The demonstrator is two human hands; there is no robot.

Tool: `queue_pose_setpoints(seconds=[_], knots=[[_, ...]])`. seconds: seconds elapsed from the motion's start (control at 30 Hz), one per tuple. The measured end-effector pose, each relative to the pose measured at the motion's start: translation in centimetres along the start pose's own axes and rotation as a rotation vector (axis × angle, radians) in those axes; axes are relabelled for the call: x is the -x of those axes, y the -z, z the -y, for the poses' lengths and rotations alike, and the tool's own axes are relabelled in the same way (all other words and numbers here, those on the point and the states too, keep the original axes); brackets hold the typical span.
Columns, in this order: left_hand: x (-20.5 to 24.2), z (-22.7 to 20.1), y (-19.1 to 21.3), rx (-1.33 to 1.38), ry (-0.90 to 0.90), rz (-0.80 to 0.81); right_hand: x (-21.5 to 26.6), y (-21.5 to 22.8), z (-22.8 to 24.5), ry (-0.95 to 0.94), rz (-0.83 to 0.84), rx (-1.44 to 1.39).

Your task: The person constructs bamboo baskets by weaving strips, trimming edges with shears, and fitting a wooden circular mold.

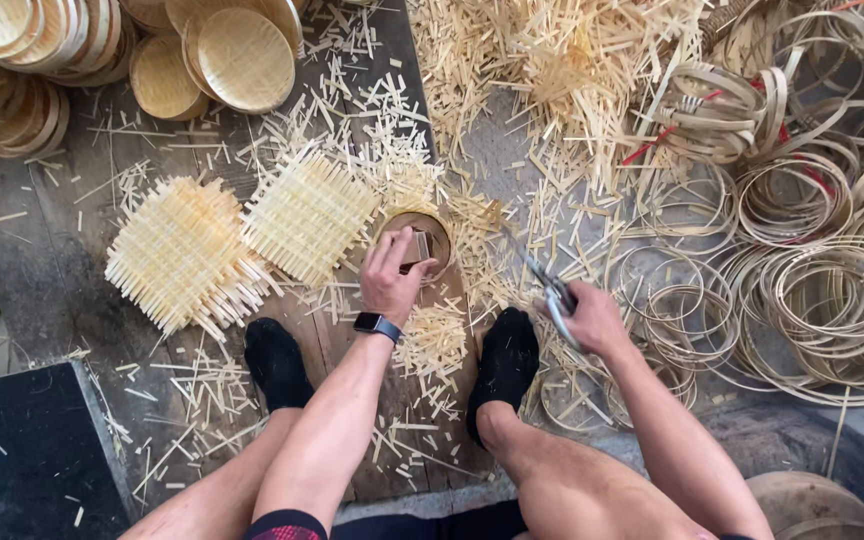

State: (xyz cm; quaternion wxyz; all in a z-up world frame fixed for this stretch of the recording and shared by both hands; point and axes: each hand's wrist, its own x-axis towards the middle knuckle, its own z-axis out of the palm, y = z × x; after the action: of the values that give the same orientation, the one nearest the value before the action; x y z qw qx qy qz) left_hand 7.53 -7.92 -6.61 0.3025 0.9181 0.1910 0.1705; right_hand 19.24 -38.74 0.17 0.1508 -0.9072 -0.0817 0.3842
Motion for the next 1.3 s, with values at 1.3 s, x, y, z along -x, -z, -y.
queue_pose_setpoints(seconds=[1.3], knots=[[0.7,-3.3,-0.3,0.142,0.215,-0.032,-8.5,-0.6,4.2,0.38,-0.169,0.655]])
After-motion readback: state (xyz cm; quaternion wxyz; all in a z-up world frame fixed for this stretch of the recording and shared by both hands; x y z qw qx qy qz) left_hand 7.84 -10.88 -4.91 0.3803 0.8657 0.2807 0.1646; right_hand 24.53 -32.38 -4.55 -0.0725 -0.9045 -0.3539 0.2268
